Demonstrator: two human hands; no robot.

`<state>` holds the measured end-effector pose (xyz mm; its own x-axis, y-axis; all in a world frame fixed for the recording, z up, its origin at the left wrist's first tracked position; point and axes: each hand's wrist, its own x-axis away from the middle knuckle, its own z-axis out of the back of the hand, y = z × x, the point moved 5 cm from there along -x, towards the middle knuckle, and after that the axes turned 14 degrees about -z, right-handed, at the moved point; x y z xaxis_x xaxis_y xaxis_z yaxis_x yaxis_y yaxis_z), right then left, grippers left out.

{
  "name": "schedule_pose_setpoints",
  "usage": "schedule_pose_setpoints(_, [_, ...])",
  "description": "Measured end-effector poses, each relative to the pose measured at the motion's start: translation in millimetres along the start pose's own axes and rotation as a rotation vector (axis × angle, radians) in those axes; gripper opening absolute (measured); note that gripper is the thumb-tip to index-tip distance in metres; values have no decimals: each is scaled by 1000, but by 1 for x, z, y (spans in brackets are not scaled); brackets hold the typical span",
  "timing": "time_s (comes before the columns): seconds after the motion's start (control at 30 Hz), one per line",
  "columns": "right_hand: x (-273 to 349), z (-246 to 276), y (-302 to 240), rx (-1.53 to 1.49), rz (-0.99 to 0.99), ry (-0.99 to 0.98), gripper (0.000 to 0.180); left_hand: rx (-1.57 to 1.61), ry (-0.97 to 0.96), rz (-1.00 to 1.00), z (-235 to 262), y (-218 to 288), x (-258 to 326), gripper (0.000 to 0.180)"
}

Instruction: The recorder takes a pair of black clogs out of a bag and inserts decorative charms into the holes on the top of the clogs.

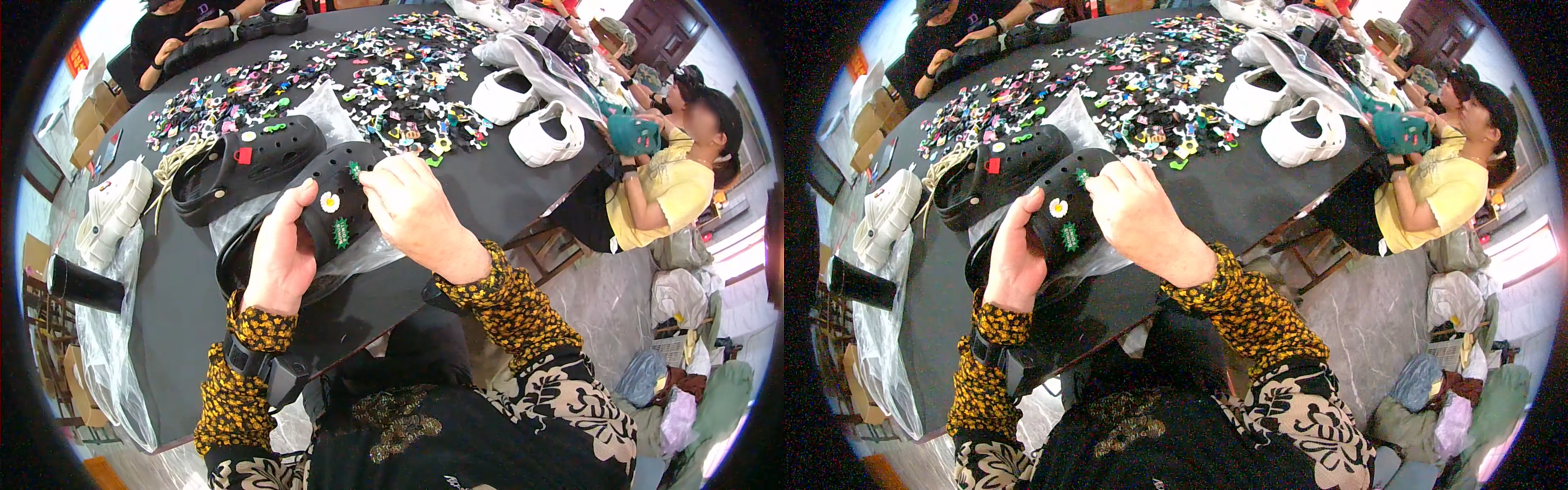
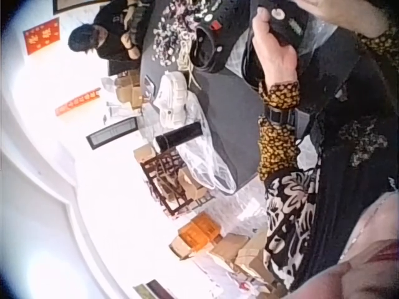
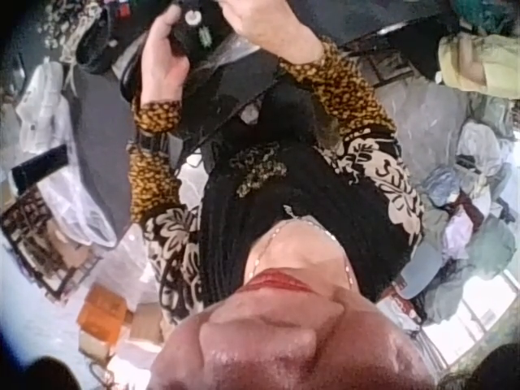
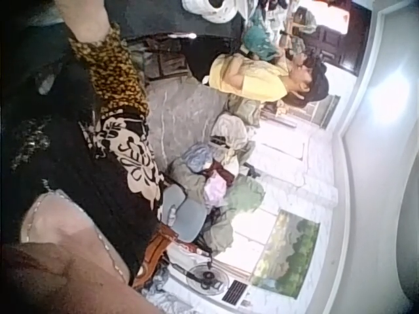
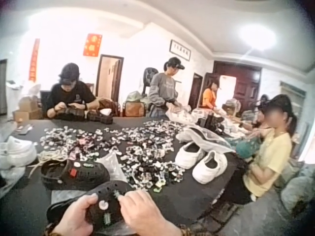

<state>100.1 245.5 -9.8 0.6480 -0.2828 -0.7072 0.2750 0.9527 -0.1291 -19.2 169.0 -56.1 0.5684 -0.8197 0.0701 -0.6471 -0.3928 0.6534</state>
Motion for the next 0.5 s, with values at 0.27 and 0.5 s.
schedule_pose_setpoints(0.27, [1,0,0,18,-15,-5,11,7,20,-11,1,-1,-1,29])
schedule_pose_setpoints(0.5, [-6,8,12,-394,-289,-47,8,14,-14,-5,-2,1,1,31])
